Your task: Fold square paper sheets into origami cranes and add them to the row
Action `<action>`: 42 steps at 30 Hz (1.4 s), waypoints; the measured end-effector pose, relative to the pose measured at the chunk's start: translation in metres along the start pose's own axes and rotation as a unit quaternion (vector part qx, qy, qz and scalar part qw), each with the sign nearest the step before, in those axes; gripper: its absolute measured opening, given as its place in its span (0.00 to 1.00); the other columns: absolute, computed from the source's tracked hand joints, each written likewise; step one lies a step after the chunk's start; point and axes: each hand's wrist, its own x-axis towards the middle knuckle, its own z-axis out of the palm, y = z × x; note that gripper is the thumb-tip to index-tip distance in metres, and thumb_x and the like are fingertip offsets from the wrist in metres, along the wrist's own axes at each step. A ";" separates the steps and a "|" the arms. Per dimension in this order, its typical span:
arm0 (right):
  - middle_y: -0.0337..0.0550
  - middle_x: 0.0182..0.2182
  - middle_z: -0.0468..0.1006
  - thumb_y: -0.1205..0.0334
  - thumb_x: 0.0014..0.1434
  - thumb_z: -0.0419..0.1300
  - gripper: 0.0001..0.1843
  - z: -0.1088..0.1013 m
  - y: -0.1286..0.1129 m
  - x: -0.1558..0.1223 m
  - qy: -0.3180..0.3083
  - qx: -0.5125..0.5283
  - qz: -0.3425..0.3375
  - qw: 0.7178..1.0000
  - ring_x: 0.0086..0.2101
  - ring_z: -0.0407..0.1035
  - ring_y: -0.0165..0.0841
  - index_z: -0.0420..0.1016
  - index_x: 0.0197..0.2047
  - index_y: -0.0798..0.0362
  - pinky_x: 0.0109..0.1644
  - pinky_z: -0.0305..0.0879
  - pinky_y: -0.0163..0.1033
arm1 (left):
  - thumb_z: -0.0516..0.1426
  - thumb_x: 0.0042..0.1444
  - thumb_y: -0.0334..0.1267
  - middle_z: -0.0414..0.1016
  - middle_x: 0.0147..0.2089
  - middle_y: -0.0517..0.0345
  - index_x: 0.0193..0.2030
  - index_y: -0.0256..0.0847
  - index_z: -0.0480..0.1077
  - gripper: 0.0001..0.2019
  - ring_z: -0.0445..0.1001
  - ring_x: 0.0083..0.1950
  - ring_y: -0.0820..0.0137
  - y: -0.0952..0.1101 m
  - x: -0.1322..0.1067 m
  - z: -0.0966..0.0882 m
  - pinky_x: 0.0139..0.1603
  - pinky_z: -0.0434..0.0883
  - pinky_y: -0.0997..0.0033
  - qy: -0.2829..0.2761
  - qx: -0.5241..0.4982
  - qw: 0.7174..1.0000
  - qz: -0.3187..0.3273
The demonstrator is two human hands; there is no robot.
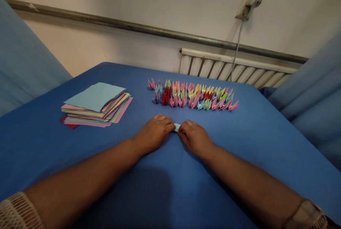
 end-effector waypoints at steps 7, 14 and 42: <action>0.41 0.34 0.72 0.66 0.61 0.58 0.02 0.004 0.007 0.001 0.007 0.087 0.011 0.996 0.35 0.66 0.32 0.72 0.37 0.53 0.40 0.60 0.37 | 0.56 0.59 0.38 0.76 0.44 0.53 0.43 0.42 0.72 0.07 0.72 0.49 0.61 0.004 -0.008 -0.004 0.54 0.65 0.60 -0.013 -0.115 0.991 -0.071; 0.40 0.32 0.71 0.65 0.63 0.56 0.05 0.005 0.008 0.000 0.020 0.133 0.018 0.991 0.35 0.66 0.31 0.71 0.34 0.53 0.40 0.60 0.37 | 0.53 0.60 0.36 0.76 0.49 0.52 0.37 0.40 0.72 0.07 0.71 0.51 0.61 -0.001 -0.004 0.001 0.55 0.65 0.60 -0.004 -0.160 0.982 -0.099; 0.48 0.48 0.75 0.67 0.65 0.50 0.16 -0.010 -0.012 -0.011 -0.032 -0.053 -0.056 0.997 0.44 0.65 0.41 0.76 0.51 0.49 0.43 0.60 0.45 | 0.57 0.55 0.37 0.76 0.42 0.55 0.39 0.42 0.72 0.06 0.72 0.46 0.63 -0.005 0.002 0.005 0.50 0.68 0.61 0.025 -0.187 0.965 -0.183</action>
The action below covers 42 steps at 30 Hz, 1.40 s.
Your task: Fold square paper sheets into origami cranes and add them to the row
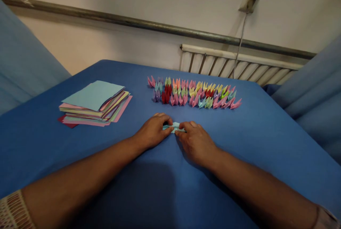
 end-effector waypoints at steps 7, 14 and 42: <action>0.49 0.53 0.74 0.68 0.65 0.50 0.17 -0.003 -0.003 0.000 -0.010 0.010 -0.023 1.000 0.50 0.63 0.42 0.74 0.53 0.53 0.49 0.58 0.47 | 0.56 0.58 0.40 0.72 0.58 0.47 0.50 0.38 0.73 0.15 0.67 0.60 0.59 -0.006 0.001 0.005 0.62 0.62 0.54 0.009 0.042 0.999 0.019; 0.49 0.46 0.77 0.66 0.66 0.49 0.17 -0.001 0.000 0.001 -0.030 0.024 -0.032 0.999 0.45 0.67 0.40 0.73 0.54 0.54 0.48 0.59 0.45 | 0.58 0.57 0.39 0.73 0.56 0.48 0.46 0.39 0.75 0.12 0.67 0.60 0.59 -0.008 0.004 0.006 0.62 0.62 0.54 0.007 0.011 1.000 0.005; 0.48 0.53 0.75 0.66 0.66 0.50 0.17 -0.003 0.003 0.000 -0.023 0.049 -0.022 0.998 0.50 0.65 0.39 0.72 0.55 0.53 0.52 0.60 0.46 | 0.58 0.58 0.39 0.78 0.40 0.57 0.41 0.42 0.75 0.07 0.74 0.44 0.67 -0.003 0.006 -0.009 0.51 0.67 0.65 -0.054 -0.036 0.994 0.083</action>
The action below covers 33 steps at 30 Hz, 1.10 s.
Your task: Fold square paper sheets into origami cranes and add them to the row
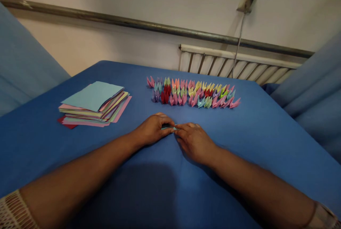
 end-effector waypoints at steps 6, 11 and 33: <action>0.44 0.51 0.77 0.65 0.66 0.53 0.14 0.002 0.009 0.003 0.020 0.033 0.008 0.999 0.49 0.66 0.38 0.74 0.52 0.50 0.50 0.59 0.45 | 0.58 0.58 0.37 0.77 0.37 0.58 0.38 0.42 0.76 0.05 0.73 0.41 0.68 0.001 -0.002 -0.003 0.48 0.67 0.67 -0.035 0.043 0.998 0.023; 0.42 0.44 0.80 0.63 0.66 0.54 0.11 0.008 0.017 0.009 0.046 0.070 0.023 0.996 0.45 0.68 0.36 0.76 0.48 0.50 0.50 0.58 0.42 | 0.57 0.60 0.36 0.77 0.36 0.59 0.37 0.42 0.76 0.05 0.73 0.40 0.69 -0.002 -0.001 -0.003 0.47 0.66 0.69 -0.041 0.047 0.998 0.022; 0.42 0.38 0.79 0.66 0.66 0.53 0.09 0.012 0.020 0.012 0.057 0.074 0.043 0.995 0.42 0.68 0.34 0.75 0.42 0.52 0.46 0.56 0.40 | 0.53 0.61 0.33 0.73 0.36 0.56 0.40 0.40 0.72 0.06 0.70 0.40 0.66 0.015 -0.007 0.001 0.42 0.66 0.67 -0.029 0.193 0.980 0.048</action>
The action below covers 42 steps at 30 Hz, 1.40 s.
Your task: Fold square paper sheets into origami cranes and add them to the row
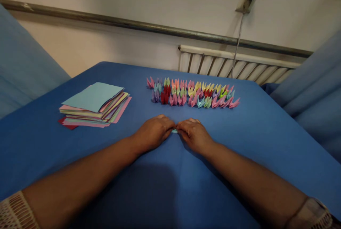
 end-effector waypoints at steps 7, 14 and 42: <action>0.43 0.38 0.79 0.65 0.65 0.54 0.08 0.001 0.000 0.000 -0.003 0.000 0.003 1.000 0.42 0.68 0.35 0.75 0.43 0.52 0.47 0.57 0.40 | 0.53 0.62 0.35 0.73 0.39 0.54 0.43 0.39 0.73 0.08 0.69 0.43 0.64 0.002 0.002 0.003 0.47 0.66 0.64 0.005 -0.028 0.999 -0.017; 0.43 0.39 0.79 0.66 0.64 0.55 0.08 0.003 0.000 0.000 0.005 0.004 0.007 1.000 0.43 0.68 0.36 0.75 0.44 0.52 0.48 0.57 0.41 | 0.52 0.63 0.38 0.72 0.38 0.52 0.41 0.40 0.76 0.11 0.68 0.43 0.64 0.001 0.002 0.006 0.46 0.66 0.64 0.004 -0.035 0.999 -0.040; 0.47 0.57 0.71 0.65 0.67 0.48 0.16 -0.006 -0.021 -0.008 -0.009 -0.100 -0.016 0.995 0.54 0.61 0.42 0.77 0.48 0.53 0.54 0.57 0.49 | 0.56 0.56 0.35 0.74 0.38 0.56 0.37 0.42 0.73 0.05 0.69 0.43 0.64 -0.006 0.010 0.021 0.48 0.66 0.61 0.093 -0.097 0.981 -0.142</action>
